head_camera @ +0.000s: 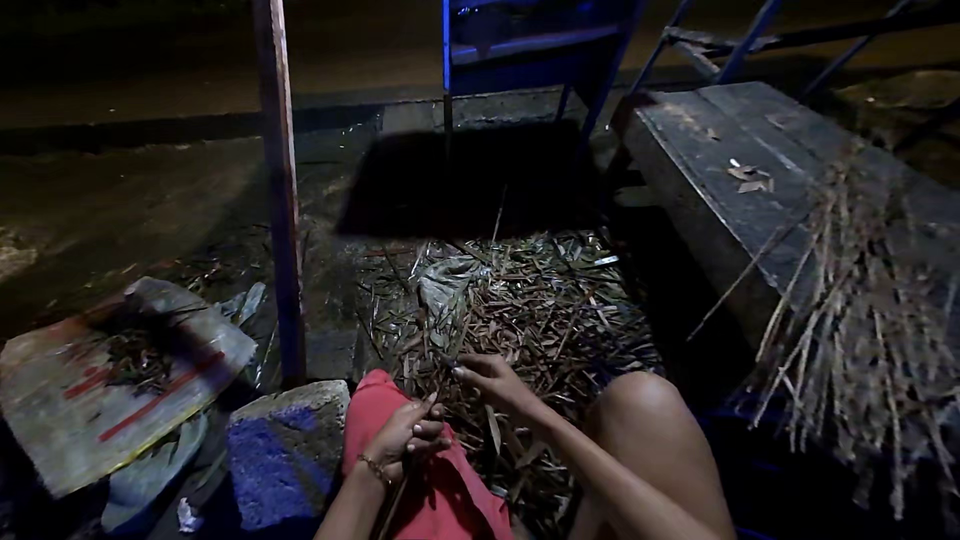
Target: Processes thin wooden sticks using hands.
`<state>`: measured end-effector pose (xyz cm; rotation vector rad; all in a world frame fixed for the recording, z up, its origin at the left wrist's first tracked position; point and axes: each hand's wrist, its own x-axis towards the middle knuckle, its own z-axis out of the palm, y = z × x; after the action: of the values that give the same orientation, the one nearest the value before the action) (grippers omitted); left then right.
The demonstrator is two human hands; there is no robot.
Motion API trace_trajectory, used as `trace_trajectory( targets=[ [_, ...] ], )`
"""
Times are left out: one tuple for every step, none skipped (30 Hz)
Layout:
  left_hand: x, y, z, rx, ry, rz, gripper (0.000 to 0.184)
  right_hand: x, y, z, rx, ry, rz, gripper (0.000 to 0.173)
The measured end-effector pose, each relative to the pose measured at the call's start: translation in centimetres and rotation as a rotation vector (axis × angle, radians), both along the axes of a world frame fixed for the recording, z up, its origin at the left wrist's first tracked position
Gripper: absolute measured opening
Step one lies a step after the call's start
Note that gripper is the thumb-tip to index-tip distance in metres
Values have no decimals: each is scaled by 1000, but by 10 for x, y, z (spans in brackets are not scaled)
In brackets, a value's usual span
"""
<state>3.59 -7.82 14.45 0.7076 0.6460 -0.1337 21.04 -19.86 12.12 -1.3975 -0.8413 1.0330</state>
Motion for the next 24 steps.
trace_trajectory(
  targets=[
    [0,-1,1,-62,-8,19,43,2,0,0,6,-9,-5,28],
    [1,-2,2,-106,-11,37,43,4,1,-1,10,-24,-10,27],
    [1,-3,2,-142,-15,55,44,5,1,-1,12,-42,-9,27],
    [0,-3,2,-180,-26,70,44,5,2,-1,12,-55,-8,27],
    [0,-2,1,-215,-39,80,44,6,3,-1,9,-61,-4,27],
    [-1,-1,-1,-258,-56,86,43,7,4,-2,9,-64,-7,27],
    [-1,0,-3,-301,-70,90,42,8,6,-2,10,-67,-15,28],
    [-2,1,-3,-324,-68,95,42,10,7,-2,19,-68,-41,28],
    [-3,1,-2,-336,-58,98,43,13,8,-2,39,-70,-93,29],
    [-5,1,-2,-351,-59,92,44,21,8,-2,55,-71,-158,31],
    [-9,1,-2,-349,-71,74,43,31,8,-2,64,-64,-236,32],
    [-14,1,0,-323,-77,48,43,42,9,-4,79,-57,-331,32],
    [-18,1,1,-290,-78,30,44,55,8,-5,94,-43,-426,33],
    [-21,0,2,-254,-73,22,45,67,6,-5,100,-19,-494,33],
    [-24,0,2,-215,-71,18,45,74,5,-5,109,-5,-549,32],
    [-26,1,0,-163,-74,14,46,77,4,-5,109,8,-556,32],
    [-27,2,-1,-93,-67,11,46,74,2,-5,105,11,-520,31],
    [-26,3,-3,-31,-58,14,46,67,1,-4,90,12,-443,32],
    [-24,4,-3,22,-49,15,46,55,-1,-2,69,15,-342,33],
    [-20,4,-2,65,-40,8,45,42,-2,2,45,14,-237,34],
    [-16,3,-1,86,-36,1,45,28,-4,5,20,1,-139,35],
    [-13,2,0,86,-41,-14,45,15,-4,6,1,-20,-65,36],
    [-10,1,0,82,-46,-30,45,6,-3,4,1,-38,-38,34],
    [-7,-1,0,78,-44,-44,46,1,-2,2,5,-46,-43,32]
  ],
)
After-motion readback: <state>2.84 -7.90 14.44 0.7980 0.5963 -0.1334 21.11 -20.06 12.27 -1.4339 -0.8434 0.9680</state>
